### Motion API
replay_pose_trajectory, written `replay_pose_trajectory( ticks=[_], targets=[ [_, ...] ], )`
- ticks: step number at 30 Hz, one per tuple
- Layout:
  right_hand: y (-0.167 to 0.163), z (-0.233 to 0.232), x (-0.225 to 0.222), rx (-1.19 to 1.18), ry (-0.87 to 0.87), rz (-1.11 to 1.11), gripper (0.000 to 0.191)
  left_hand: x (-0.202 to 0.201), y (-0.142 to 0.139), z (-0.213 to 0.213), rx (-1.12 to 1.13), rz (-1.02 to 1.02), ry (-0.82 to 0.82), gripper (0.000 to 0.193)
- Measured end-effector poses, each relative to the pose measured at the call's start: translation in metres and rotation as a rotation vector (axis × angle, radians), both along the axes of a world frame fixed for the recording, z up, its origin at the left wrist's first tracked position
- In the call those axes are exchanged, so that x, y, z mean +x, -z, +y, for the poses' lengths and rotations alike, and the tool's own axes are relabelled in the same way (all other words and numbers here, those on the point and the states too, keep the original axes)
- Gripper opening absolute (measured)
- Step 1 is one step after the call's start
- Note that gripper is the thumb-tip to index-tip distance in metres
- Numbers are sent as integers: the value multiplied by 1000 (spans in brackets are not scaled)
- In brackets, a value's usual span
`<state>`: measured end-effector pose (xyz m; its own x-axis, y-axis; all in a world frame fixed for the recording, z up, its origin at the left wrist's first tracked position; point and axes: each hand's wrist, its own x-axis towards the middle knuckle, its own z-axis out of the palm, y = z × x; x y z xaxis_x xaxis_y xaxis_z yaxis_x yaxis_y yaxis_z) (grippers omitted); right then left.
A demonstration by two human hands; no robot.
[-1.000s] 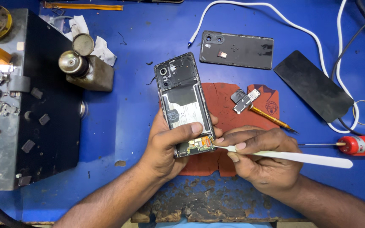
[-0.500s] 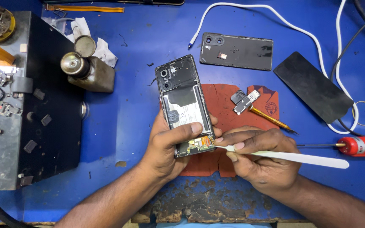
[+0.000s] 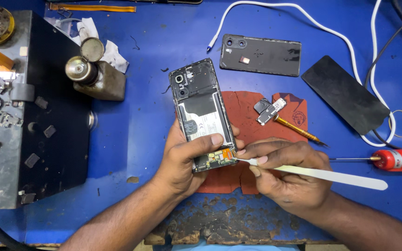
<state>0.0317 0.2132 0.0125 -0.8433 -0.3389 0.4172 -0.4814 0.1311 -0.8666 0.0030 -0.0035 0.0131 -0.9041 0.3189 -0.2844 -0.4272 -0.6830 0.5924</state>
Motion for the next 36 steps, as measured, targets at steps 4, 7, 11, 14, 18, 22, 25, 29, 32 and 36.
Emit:
replay_pose_trajectory(
  ticks=[4,7,11,14,18,22,25,29,32,36],
  targets=[
    [1,0,-2,11,-12,8,22,0,0,-1,-8,-8,1,49],
    [2,1,-2,0,-21,16,22,1,0,-1,6,-6,4,49],
    [5,2,-1,-8,-24,5,23,1,-1,-1,5,-17,2,51],
    [6,2,0,-23,-24,-8,24,1,-1,0,13,-17,0,51],
    [6,3,0,-23,-31,-2,25,2,-2,-1,20,-19,-1,51],
    [5,2,0,-32,-34,2,25,2,-3,1,23,-30,1,52],
    [4,1,0,-19,-22,11,23,1,-3,0,9,-25,-1,52],
    [3,1,-1,-19,-21,10,23,1,-2,0,15,-6,4,50],
    [5,1,-2,-18,-9,-11,24,0,-1,-1,0,-3,5,48],
    [8,0,0,-90,-8,-91,25,0,1,-1,-8,-5,-4,47]
  ],
)
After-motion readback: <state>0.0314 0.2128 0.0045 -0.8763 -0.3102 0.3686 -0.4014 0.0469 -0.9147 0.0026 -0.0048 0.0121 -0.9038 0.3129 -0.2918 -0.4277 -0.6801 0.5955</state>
